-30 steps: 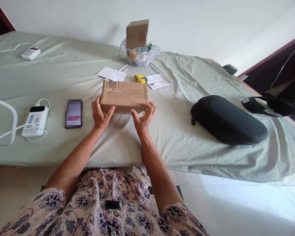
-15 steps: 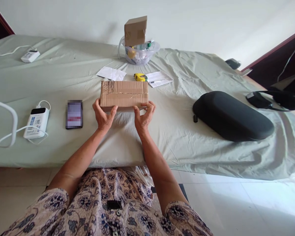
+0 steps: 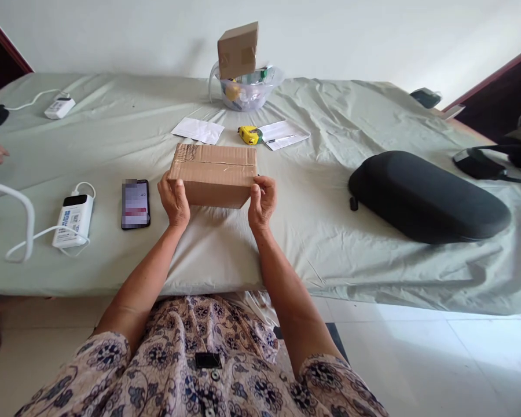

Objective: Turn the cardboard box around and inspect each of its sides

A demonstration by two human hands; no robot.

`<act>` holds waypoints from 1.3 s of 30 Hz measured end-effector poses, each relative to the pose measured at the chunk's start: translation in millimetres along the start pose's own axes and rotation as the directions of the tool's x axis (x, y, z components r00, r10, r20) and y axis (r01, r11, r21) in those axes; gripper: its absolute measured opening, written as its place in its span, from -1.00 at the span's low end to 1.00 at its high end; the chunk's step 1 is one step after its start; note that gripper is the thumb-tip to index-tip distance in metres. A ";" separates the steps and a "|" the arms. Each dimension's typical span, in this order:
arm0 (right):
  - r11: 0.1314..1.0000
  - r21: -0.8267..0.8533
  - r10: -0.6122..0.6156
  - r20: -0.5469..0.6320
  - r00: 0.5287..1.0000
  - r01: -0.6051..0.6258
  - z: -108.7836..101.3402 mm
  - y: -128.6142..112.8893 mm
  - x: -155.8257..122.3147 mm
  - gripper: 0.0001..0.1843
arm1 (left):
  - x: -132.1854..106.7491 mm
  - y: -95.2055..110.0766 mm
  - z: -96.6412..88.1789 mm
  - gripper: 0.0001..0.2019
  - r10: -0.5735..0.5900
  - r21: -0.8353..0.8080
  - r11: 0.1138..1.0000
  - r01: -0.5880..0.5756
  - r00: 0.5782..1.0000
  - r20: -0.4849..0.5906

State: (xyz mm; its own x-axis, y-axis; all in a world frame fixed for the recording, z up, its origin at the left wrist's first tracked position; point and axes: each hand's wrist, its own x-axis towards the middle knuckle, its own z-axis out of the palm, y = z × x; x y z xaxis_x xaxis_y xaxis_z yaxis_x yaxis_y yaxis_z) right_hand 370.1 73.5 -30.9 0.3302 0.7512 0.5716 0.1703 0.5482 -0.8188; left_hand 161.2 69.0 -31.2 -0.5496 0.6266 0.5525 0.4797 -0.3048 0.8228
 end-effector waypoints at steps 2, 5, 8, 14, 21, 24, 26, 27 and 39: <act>1.000 0.022 0.013 0.009 1.000 -0.013 -0.6 -1.4 1.1 -0.60 | 2.3 -0.3 -0.1 -0.26 -0.028 -0.001 1.000 0.028 1.000 -0.009; 0.998 0.056 0.019 0.027 0.999 -0.020 -2.0 -3.4 3.0 -0.63 | 4.0 1.1 -0.8 -0.25 -0.044 -0.012 0.999 0.044 0.999 -0.013; 0.994 0.109 0.015 0.050 0.999 -0.020 -3.0 -4.0 4.9 -0.64 | 5.0 3.9 -2.7 -0.27 -0.028 -0.019 0.999 0.027 0.999 -0.019; 0.977 0.203 0.055 0.067 0.996 -0.068 -2.5 2.3 9.1 -0.50 | 6.1 1.4 -5.5 -0.39 0.037 -0.068 0.997 -0.037 0.999 0.006; 0.978 0.051 0.203 0.012 0.979 -0.203 -4.0 8.3 13.0 -0.46 | 3.3 -3.5 -4.2 -0.64 0.034 -0.091 0.996 -0.020 0.988 0.150; 0.962 0.040 0.270 0.009 0.963 -0.270 -4.6 13.8 14.8 -0.39 | 3.2 -8.4 -1.0 -0.67 0.000 -0.045 0.999 0.008 0.983 0.186; 0.952 0.016 0.305 0.020 0.952 -0.305 -5.0 18.8 15.2 -0.35 | 3.4 -12.8 1.1 -0.68 -0.022 0.000 1.000 0.022 0.981 0.194; 0.947 -0.010 0.321 0.025 0.947 -0.321 -5.2 21.2 15.0 -0.34 | 3.4 -14.6 1.9 -0.68 -0.034 0.018 0.999 0.031 0.979 0.200; 0.953 -0.118 0.290 0.099 0.952 -0.278 -4.1 15.0 11.0 -0.34 | 2.2 -12.1 -2.1 -0.40 -0.163 0.046 0.987 0.157 0.962 0.219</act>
State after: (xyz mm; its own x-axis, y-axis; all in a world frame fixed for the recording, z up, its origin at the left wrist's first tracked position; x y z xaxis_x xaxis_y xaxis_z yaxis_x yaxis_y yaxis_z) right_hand 380.1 88.5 -37.1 0.2715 0.9106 0.3115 0.1803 0.2699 -0.9459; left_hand 152.7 72.6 -39.7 -0.4574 0.8096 0.3679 0.4182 -0.1692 0.8924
